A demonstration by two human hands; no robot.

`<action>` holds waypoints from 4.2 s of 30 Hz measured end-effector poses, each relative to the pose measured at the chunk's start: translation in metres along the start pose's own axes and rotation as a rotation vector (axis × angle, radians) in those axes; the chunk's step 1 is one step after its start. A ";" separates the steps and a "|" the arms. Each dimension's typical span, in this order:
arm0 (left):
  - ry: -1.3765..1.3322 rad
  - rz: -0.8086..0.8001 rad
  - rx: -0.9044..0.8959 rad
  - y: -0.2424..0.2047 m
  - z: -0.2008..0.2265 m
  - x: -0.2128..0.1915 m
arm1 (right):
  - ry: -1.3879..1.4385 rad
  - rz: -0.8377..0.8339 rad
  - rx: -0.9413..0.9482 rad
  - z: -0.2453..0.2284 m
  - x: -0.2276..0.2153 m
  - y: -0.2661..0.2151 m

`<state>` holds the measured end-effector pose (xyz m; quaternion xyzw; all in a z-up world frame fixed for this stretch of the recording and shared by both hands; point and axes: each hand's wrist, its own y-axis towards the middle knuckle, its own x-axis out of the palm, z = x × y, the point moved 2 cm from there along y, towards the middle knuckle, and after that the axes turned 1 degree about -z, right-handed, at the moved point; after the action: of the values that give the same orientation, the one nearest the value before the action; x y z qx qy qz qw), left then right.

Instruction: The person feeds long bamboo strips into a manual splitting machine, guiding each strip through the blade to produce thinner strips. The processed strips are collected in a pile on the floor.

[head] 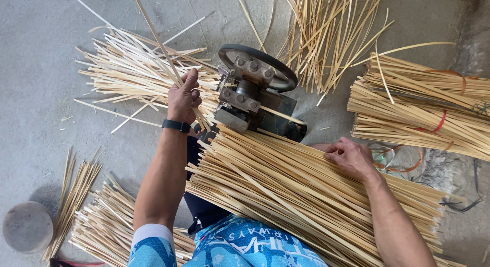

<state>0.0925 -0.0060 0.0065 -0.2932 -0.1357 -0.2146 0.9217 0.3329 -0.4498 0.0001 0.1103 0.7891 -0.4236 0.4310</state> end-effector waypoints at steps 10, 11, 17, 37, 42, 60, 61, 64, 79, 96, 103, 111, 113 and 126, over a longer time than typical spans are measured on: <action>0.009 0.009 0.014 0.000 0.002 -0.001 | 0.498 0.253 -0.107 0.029 -0.015 -0.010; 0.013 0.015 0.016 0.000 0.001 0.000 | 0.468 0.267 -0.160 0.020 -0.016 -0.005; 0.046 -0.015 -0.008 0.000 -0.006 0.007 | 0.327 0.279 -0.322 -0.045 -0.005 0.034; 0.033 -0.089 -0.016 -0.003 -0.006 0.013 | 0.318 0.416 -0.298 -0.040 -0.044 -0.009; 0.046 -0.101 -0.003 -0.007 -0.003 0.018 | 0.190 0.371 -0.184 -0.032 -0.045 0.000; 0.040 -0.095 0.013 -0.009 0.004 0.013 | 0.153 0.048 -0.098 0.047 0.001 0.002; 0.034 -0.091 0.015 -0.008 0.006 0.012 | 0.232 0.057 -0.101 0.052 -0.004 -0.003; 0.033 -0.069 0.021 -0.008 0.009 0.008 | 0.408 0.168 -0.126 0.066 -0.022 -0.028; 0.095 -0.048 -0.004 -0.003 -0.007 0.013 | 0.335 0.312 -0.162 -0.015 -0.017 -0.002; 0.077 -0.126 0.031 0.012 -0.008 0.012 | 0.331 0.025 -0.205 -0.005 0.005 -0.008; 0.052 -0.052 0.129 0.016 0.035 -0.014 | 0.342 0.105 -0.218 0.014 0.008 -0.008; -0.147 -0.103 0.111 0.013 0.033 -0.021 | 0.259 0.239 -0.410 0.040 -0.001 -0.007; -0.113 -0.113 0.125 0.010 0.032 -0.020 | 0.380 0.225 -0.234 0.056 -0.015 -0.023; 0.027 -0.052 0.072 -0.006 0.018 0.011 | 0.350 0.260 -0.125 -0.008 -0.007 0.019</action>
<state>0.0967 -0.0035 0.0278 -0.2531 -0.1383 -0.2376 0.9276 0.3430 -0.4311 -0.0032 0.2560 0.8557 -0.2891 0.3446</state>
